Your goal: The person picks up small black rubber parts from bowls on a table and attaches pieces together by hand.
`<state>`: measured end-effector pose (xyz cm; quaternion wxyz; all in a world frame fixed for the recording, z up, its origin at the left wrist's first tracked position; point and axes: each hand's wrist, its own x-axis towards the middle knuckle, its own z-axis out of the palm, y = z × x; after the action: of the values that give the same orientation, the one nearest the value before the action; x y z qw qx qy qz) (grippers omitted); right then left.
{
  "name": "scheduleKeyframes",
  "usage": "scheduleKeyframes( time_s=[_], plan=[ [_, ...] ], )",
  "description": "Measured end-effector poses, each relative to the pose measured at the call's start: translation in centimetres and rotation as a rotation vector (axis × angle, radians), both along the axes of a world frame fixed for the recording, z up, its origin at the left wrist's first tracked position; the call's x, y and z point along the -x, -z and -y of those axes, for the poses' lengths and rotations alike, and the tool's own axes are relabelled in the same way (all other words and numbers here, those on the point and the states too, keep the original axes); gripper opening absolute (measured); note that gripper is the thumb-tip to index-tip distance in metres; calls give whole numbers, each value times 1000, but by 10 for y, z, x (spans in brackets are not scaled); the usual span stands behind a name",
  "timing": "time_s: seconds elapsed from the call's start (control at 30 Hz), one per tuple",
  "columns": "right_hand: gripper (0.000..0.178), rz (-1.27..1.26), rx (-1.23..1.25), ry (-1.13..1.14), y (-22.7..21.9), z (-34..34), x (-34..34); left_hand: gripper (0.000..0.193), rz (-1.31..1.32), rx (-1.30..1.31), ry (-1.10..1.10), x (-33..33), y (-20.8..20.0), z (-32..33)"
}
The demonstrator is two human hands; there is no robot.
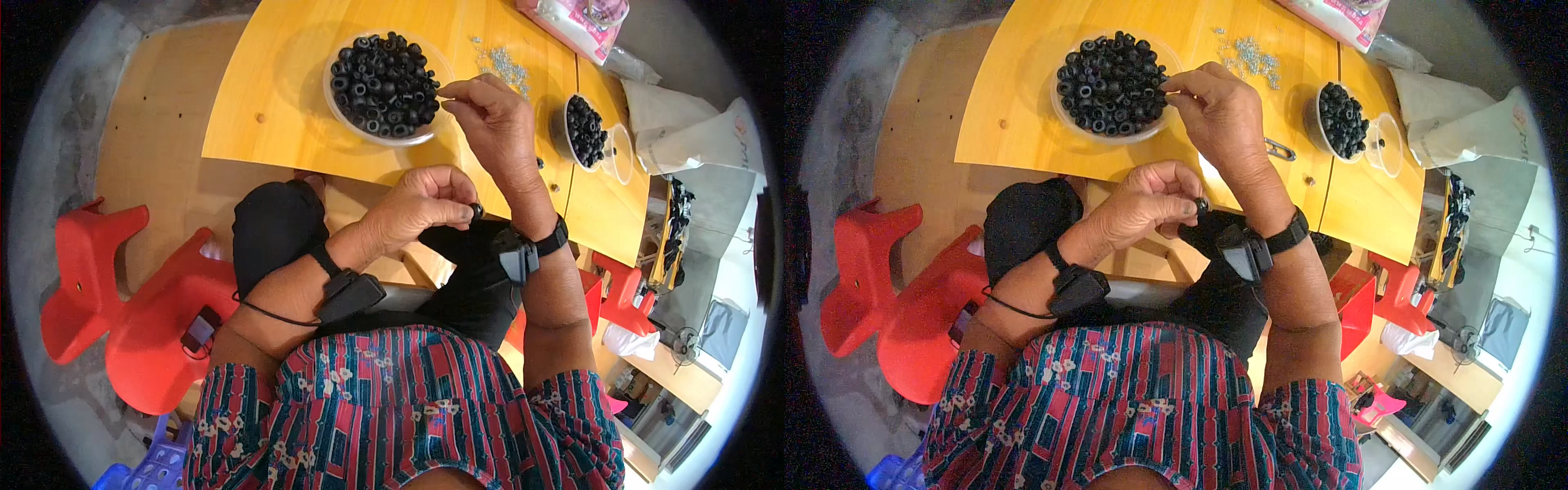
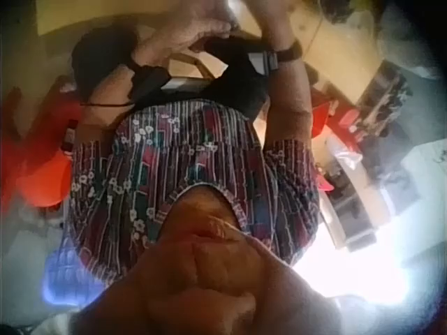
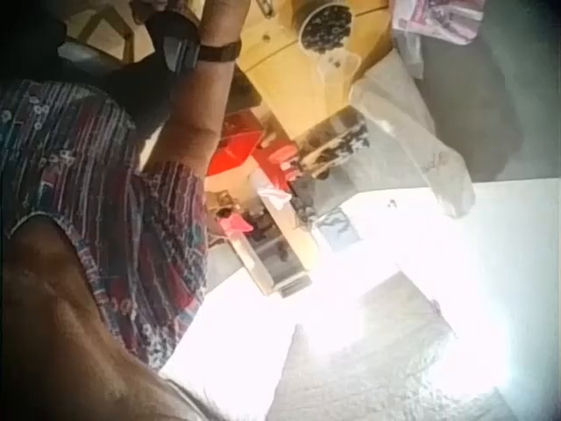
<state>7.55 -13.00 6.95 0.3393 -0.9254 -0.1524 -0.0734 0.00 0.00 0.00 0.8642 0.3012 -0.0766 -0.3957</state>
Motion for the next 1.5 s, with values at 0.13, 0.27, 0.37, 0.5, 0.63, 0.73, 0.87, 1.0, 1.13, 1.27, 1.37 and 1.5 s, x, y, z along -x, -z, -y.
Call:
scheduleKeyframes(
  time_s=[0.13, 0.27, 0.37, 0.5, 0.63, 0.73, 0.87, 1.0, 1.13, 1.27, 1.37, 1.5],
  plan=[
    [9, 68, 11, 90, 9, 0, -18, 13, -58, 18, -6, 0, -3, -1],
    [10, -26, -141, 190, 14, 0, -32, 13, -56, 3, -7, -2, -5, -4],
    [11, 72, -55, 148, 18, 8, -39, 13, -74, 15, -26, -2, -7, -2],
    [12, 126, 27, 27, 10, 9, -39, 12, -74, -3, -18, -3, -7, -2],
    [16, 72, 322, -3, 2, -3, -33, 14, -38, -2, -24, -2, -5, -1],
    [18, 99, 433, -6, 1, -7, -33, 15, -33, 2, -26, -2, -2, 0],
    [18, 130, 607, -8, -6, -17, -31, 13, -73, 12, -13, -4, -5, -3],
    [17, 135, 604, -8, -6, -16, -33, 14, -87, 17, -17, -4, -6, -2],
    [18, 97, 606, -15, -8, -14, -33, 15, -72, 2, -26, -4, -7, -2],
    [17, 105, 655, -13, -8, -15, -33, 14, -73, 49, -44, -3, -2, -1],
    [16, 105, 694, -7, -9, -14, -33, 14, -100, 12, -20, -5, -8, -3],
    [14, 80, 744, -10, -12, -15, -36, 14, -63, 34, -43, -5, -4, -4]
  ],
)
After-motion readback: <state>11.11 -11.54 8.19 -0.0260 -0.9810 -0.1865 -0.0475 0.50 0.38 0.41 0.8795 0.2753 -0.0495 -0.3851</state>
